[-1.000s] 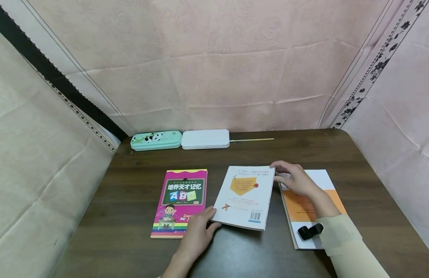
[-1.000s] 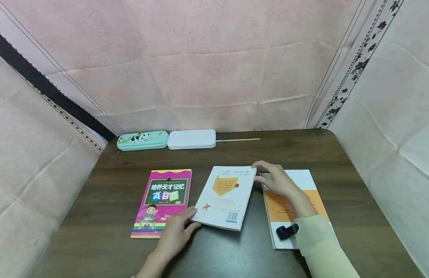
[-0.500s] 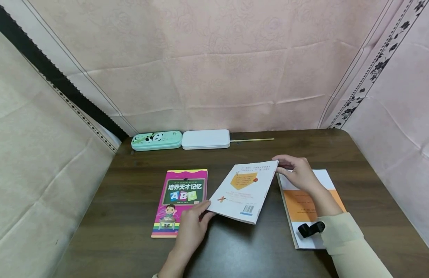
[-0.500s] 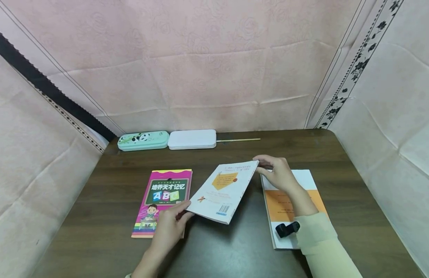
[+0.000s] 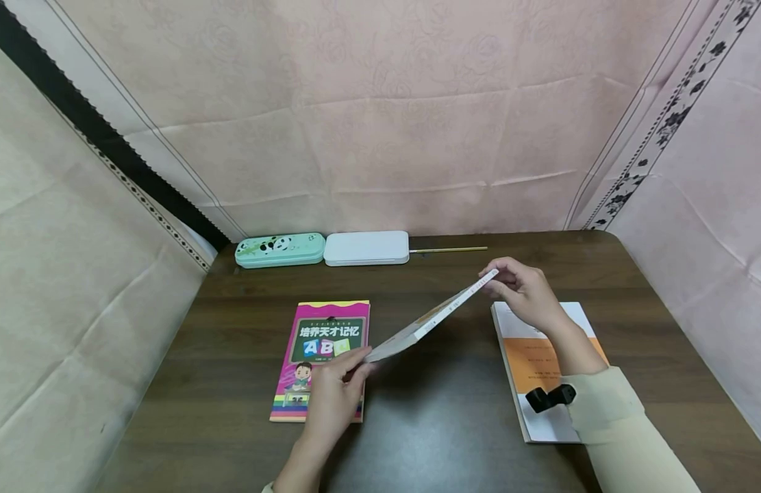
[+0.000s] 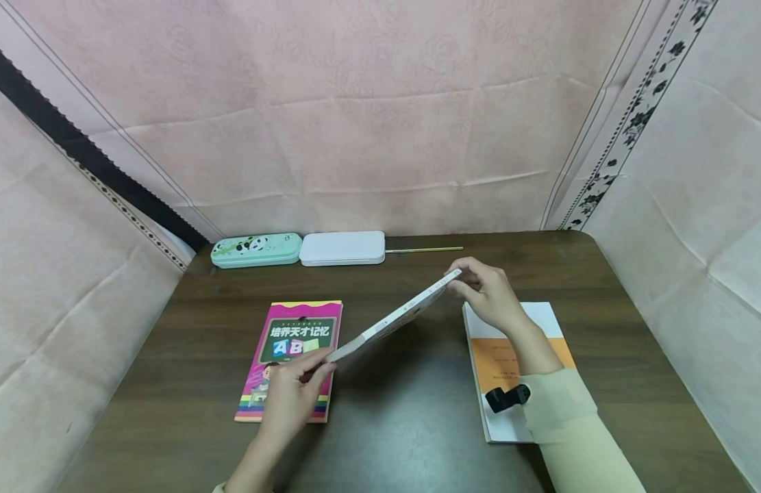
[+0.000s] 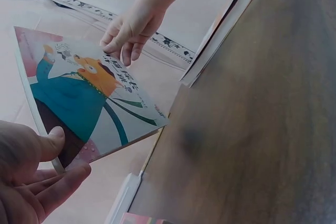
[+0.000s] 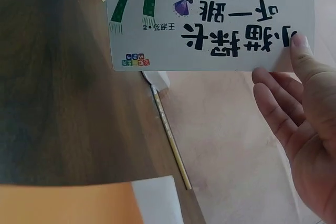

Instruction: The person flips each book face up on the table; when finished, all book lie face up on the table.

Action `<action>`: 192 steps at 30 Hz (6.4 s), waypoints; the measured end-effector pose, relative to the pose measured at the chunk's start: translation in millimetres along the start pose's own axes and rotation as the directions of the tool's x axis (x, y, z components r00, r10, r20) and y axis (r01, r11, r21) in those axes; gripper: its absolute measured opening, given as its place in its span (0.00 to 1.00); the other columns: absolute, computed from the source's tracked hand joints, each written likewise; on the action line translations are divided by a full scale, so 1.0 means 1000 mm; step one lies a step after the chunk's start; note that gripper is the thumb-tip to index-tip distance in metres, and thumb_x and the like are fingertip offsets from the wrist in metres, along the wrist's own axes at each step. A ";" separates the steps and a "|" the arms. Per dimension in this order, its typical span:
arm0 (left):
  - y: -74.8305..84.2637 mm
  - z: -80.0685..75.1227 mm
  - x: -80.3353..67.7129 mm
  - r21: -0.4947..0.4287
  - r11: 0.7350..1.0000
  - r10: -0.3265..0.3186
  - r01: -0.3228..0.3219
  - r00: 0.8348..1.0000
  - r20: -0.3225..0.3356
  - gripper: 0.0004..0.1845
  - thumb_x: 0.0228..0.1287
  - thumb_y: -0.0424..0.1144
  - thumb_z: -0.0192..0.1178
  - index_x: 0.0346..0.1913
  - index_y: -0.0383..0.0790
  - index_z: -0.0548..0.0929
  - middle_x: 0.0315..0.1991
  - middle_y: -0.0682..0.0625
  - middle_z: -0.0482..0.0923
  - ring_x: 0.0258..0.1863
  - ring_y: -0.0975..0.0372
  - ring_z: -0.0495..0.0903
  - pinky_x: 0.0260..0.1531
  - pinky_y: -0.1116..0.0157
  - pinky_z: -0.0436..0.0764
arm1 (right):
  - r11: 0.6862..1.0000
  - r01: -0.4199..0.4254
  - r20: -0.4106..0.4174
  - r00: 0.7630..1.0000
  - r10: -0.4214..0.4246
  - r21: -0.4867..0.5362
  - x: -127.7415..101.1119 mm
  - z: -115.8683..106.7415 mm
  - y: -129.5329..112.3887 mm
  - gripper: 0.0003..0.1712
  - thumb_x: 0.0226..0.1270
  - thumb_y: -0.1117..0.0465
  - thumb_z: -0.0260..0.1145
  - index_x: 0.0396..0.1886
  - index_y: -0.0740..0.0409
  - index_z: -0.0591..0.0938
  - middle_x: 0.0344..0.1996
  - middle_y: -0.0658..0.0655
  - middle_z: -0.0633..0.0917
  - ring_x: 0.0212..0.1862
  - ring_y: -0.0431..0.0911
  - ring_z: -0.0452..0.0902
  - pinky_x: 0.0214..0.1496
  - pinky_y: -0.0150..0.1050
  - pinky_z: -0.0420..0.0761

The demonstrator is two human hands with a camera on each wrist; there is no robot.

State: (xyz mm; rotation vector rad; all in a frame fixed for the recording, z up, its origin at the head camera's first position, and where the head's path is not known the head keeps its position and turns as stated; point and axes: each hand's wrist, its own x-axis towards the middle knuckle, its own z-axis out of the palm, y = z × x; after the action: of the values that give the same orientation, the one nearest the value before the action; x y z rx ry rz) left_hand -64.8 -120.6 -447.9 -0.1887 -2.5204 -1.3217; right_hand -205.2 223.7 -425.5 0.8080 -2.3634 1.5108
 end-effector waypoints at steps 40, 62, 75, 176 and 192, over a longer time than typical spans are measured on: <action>-0.008 -0.001 -0.002 -0.114 0.978 -0.150 0.176 0.968 0.201 0.16 0.65 0.40 0.70 0.53 0.37 0.88 0.38 0.50 0.88 0.32 0.65 0.84 0.30 0.71 0.84 | 0.951 -0.242 -0.172 0.962 0.210 -0.193 0.021 0.028 -0.011 0.17 0.69 0.56 0.71 0.51 0.62 0.83 0.33 0.56 0.90 0.35 0.47 0.82 0.32 0.31 0.77; -0.014 0.009 -0.001 0.077 0.930 -0.368 0.360 0.917 0.154 0.40 0.62 0.53 0.72 0.69 0.29 0.74 0.52 0.38 0.84 0.49 0.52 0.86 0.44 0.56 0.86 | 0.840 -0.476 0.197 0.826 0.529 -0.260 0.015 0.084 0.017 0.35 0.71 0.48 0.68 0.69 0.65 0.75 0.60 0.65 0.82 0.62 0.59 0.78 0.63 0.55 0.78; -0.044 -0.010 0.027 0.229 0.959 -0.207 0.165 0.963 0.173 0.26 0.68 0.27 0.61 0.69 0.37 0.76 0.67 0.40 0.73 0.67 0.43 0.71 0.63 0.44 0.73 | 0.817 -0.375 0.283 0.805 0.521 -0.438 -0.014 0.060 -0.001 0.37 0.60 0.51 0.78 0.63 0.68 0.78 0.46 0.62 0.85 0.47 0.53 0.80 0.53 0.52 0.82; 0.014 0.072 0.015 0.103 0.987 0.054 -0.127 0.846 0.530 0.33 0.66 0.47 0.69 0.70 0.36 0.74 0.68 0.44 0.74 0.67 0.53 0.72 0.66 0.53 0.72 | 0.861 -0.330 0.165 0.894 0.417 -0.388 -0.038 -0.021 0.019 0.38 0.69 0.53 0.71 0.72 0.67 0.69 0.64 0.72 0.76 0.64 0.70 0.71 0.62 0.67 0.72; 0.037 0.110 0.002 0.057 0.949 0.219 -0.311 0.776 0.592 0.29 0.68 0.48 0.67 0.67 0.38 0.77 0.65 0.50 0.75 0.65 0.62 0.73 0.65 0.63 0.72 | 0.814 -0.400 0.098 0.872 0.480 -0.421 -0.054 -0.054 0.033 0.39 0.70 0.52 0.70 0.73 0.67 0.67 0.66 0.74 0.72 0.67 0.71 0.67 0.64 0.69 0.69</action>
State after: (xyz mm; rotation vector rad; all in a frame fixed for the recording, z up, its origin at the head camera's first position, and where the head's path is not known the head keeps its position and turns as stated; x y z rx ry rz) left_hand -78.3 -9.7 -477.4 -1.0237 -2.9116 -1.0592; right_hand -184.9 299.7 -452.2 0.3333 -3.0285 1.0518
